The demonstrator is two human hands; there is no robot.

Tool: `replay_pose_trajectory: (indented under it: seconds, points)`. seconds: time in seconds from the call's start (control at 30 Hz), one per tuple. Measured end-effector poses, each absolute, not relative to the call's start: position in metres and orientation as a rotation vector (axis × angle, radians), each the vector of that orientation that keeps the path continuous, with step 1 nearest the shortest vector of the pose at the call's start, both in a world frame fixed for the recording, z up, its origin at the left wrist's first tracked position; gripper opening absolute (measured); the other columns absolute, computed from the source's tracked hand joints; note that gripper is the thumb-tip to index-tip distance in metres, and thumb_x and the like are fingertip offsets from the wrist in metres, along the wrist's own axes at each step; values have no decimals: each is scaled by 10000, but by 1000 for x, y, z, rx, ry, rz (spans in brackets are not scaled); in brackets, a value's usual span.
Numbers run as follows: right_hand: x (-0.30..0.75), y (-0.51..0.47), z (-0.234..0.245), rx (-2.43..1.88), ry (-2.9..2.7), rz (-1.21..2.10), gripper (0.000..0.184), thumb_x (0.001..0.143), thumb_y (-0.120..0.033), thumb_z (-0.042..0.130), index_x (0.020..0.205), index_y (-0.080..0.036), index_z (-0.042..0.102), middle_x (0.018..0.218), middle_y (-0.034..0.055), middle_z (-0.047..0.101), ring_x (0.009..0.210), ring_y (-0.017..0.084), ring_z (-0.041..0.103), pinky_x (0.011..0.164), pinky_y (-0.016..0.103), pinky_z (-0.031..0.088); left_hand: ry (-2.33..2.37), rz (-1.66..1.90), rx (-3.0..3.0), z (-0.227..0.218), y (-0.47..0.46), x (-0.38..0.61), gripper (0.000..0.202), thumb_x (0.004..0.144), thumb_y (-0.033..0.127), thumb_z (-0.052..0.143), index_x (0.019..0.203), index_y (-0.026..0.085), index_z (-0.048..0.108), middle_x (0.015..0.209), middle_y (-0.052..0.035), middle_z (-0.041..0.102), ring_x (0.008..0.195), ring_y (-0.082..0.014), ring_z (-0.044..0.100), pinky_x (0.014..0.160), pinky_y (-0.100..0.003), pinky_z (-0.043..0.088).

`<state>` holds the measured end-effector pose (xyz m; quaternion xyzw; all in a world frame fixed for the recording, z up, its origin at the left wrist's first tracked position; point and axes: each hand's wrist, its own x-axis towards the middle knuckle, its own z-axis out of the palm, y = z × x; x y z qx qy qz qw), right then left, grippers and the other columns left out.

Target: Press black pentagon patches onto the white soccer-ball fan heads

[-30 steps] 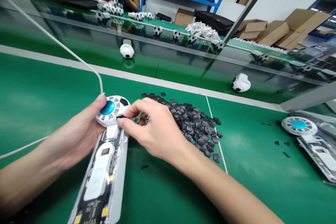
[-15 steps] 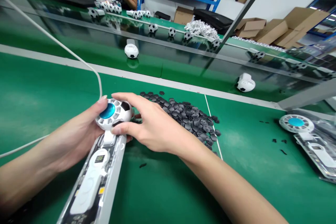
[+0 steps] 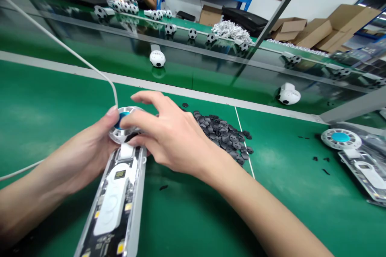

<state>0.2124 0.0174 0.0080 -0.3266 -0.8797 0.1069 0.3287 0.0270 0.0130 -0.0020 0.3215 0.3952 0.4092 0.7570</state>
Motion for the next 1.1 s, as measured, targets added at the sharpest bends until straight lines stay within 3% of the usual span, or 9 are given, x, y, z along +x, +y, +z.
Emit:
replay_pose_trajectory:
  seconds: [0.07, 0.13, 0.27, 0.47, 0.6, 0.8, 0.9, 1.0, 1.1]
  points:
    - [213, 18, 8, -739, -2323, 22, 204, 971, -114, 547, 953, -225, 718, 1186, 84, 665, 1055, 217, 639, 819, 341, 555, 880, 898, 689, 0, 13, 26, 254, 1021, 399, 539, 1097, 178, 637, 946, -82, 682, 738, -191, 681, 591, -226, 599]
    - [216, 20, 10, -619, -2349, -189, 310, 984, -80, 473, 837, -218, 709, 974, 49, 700, 823, 169, 616, 686, 301, 501, 891, 901, 687, 1, 14, 25, 241, 1031, 374, 511, 1076, 174, 639, 952, -80, 673, 748, -185, 670, 576, -213, 586]
    - [224, 23, 9, -484, -2400, -300, 375, 1016, -93, 400, 817, -209, 696, 842, 46, 686, 691, 155, 556, 611, 302, 457, 852, 919, 690, -1, 14, 23, 243, 995, 421, 589, 1027, 183, 622, 940, -60, 655, 731, -171, 641, 550, -199, 575]
    - [219, 19, 0, -701, -2270, 47, 141, 967, -134, 597, 882, -208, 682, 964, 55, 647, 833, 165, 610, 695, 293, 520, 875, 911, 663, -2, 13, 25, 235, 991, 399, 582, 1089, 189, 622, 987, -79, 678, 761, -189, 661, 586, -217, 593]
    - [213, 17, 0, -831, -2269, 226, 53, 945, -146, 638, 961, -195, 649, 1103, 89, 604, 990, 212, 612, 750, 332, 564, 890, 894, 668, -1, 12, 24, 286, 968, 398, 623, 1166, 191, 627, 1021, -102, 685, 768, -197, 676, 584, -218, 595]
    - [212, 21, 10, -934, -2231, 539, 444, 948, -125, 590, 1370, -211, 484, 1462, 117, 507, 1333, 239, 528, 980, 382, 575, 847, 855, 787, -3, 4, 21, 812, 639, 330, 987, 1289, 303, 501, 1018, -51, 694, 816, -235, 703, 595, -304, 666]
    - [213, 22, 12, -927, -2210, 723, 450, 968, -162, 617, 1397, -224, 497, 1446, 73, 563, 1316, 226, 558, 1050, 393, 541, 852, 805, 752, 5, 2, 23, 639, 769, 284, 902, 1271, 280, 506, 912, -39, 700, 749, -213, 699, 555, -310, 669]
    - [214, 22, 7, -910, -2070, 988, 410, 956, -271, 681, 1345, -217, 565, 1394, 54, 610, 1249, 223, 603, 988, 366, 564, 937, 764, 694, 19, 1, 28, 331, 937, 207, 698, 1230, 214, 545, 815, -43, 692, 709, -201, 708, 516, -240, 641]
    - [212, 22, 0, -897, -1948, 1190, 518, 935, -368, 708, 1399, -208, 544, 1411, 66, 593, 1259, 232, 591, 1031, 382, 529, 1008, 729, 669, 29, 1, 31, 204, 984, 180, 605, 1185, 184, 569, 700, -27, 678, 565, -165, 681, 470, -165, 584]
